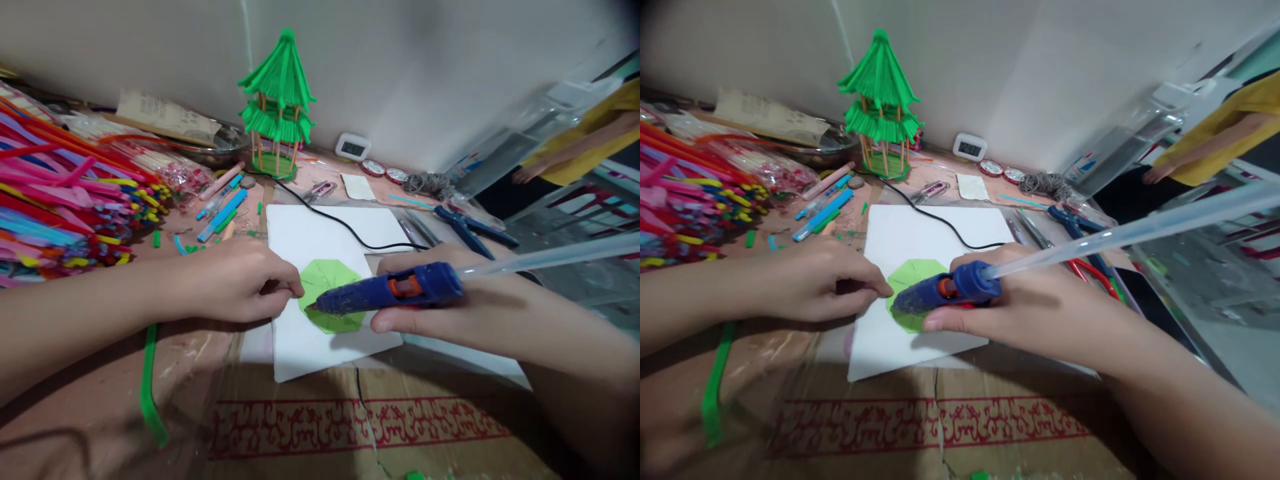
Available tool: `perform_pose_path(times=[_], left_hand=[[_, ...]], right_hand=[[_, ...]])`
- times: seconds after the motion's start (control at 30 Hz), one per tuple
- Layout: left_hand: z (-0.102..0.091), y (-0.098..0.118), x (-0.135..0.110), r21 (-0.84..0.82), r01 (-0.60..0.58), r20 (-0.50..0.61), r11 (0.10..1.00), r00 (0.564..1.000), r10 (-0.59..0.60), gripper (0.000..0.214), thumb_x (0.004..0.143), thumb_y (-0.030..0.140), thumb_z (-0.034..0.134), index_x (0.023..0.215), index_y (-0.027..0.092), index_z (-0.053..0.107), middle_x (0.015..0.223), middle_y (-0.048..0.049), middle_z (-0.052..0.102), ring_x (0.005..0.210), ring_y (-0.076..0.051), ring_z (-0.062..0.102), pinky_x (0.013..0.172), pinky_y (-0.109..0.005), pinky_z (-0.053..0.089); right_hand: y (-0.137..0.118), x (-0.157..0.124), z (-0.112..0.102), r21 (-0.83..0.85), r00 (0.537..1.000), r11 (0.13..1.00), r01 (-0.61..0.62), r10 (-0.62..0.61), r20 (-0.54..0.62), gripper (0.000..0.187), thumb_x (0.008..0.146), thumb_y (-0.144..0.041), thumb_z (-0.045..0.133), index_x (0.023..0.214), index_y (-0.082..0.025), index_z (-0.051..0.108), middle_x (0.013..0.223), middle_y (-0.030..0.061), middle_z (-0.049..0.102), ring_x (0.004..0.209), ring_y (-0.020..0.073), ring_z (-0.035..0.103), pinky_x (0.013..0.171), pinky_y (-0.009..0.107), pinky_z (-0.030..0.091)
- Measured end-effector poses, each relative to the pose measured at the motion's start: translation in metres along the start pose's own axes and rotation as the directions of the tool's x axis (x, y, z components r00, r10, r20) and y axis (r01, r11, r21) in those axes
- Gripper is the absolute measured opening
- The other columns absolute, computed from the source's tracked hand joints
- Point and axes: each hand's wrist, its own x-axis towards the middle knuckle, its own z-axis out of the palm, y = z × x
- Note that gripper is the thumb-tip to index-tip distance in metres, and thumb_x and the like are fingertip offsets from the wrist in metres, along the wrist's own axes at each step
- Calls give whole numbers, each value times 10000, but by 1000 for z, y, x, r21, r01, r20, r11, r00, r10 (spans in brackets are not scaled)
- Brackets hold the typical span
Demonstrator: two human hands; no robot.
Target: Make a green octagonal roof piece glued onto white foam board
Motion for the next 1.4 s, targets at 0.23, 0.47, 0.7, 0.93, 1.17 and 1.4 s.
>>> perform_pose_path(times=[0.23, 0.47, 0.7, 0.93, 1.17, 1.4], left_hand=[[0, 2, 0, 13, 10, -11, 1000, 1000, -10, 276, 832, 121, 567, 959, 234, 783, 760, 13, 779, 612, -124, 680, 590, -213, 435], [-1, 2, -1, 28, 6, -5, 1000, 1000, -6, 273, 839, 121, 560, 962, 235, 776, 746, 20, 771, 616, -123, 680, 594, -215, 435], [0, 2, 0, 24, 3, -6, 1000, 1000, -3, 269, 835, 116, 560, 950, 232, 774, 736, 20, 770, 605, -120, 677, 583, -213, 429], [0, 4, 1, 28, 4, 4, 1000, 1000, -5, 273, 842, 122, 552, 962, 232, 771, 782, 11, 783, 640, -127, 693, 600, -212, 439], [0, 2, -1, 19, -11, -13, 1000, 1000, 11, 264, 838, 119, 562, 963, 226, 769, 771, 9, 783, 636, -130, 698, 602, -221, 440], [1, 1, -1, 27, -7, -10, 1000, 1000, 7, 264, 853, 126, 564, 983, 236, 765, 810, 14, 790, 660, -130, 702, 611, -220, 443]], right_hand=[[5, 3, 6, 8, 999, 1000, -8, 7, 39, 382, 840, -602, 682, 847, -228, 759, 648, -13, 655, 558, 136, 549, 494, 259, 383], [6, 4, 7, 13, 997, 1000, -19, 18, 69, 393, 821, -613, 697, 861, -226, 755, 643, -11, 666, 542, 138, 542, 486, 260, 384], [10, 1, 12, 19, 1000, 1000, 9, -9, 10, 411, 831, -622, 680, 921, -233, 775, 752, 19, 735, 613, 175, 619, 534, 274, 443], [10, 2, 9, -7, 1000, 1000, -1, 1, 21, 447, 822, -654, 666, 906, -228, 772, 718, 20, 697, 599, 172, 574, 552, 283, 407], [9, 2, 1, -66, 995, 995, -73, 77, 62, 441, 820, -664, 658, 843, -231, 739, 642, -20, 625, 552, 141, 506, 502, 267, 334], [12, 1, -1, -122, 1000, 992, 1, 1, 18, 374, 826, -621, 683, 783, -258, 758, 595, -5, 630, 535, 168, 532, 491, 295, 318]])
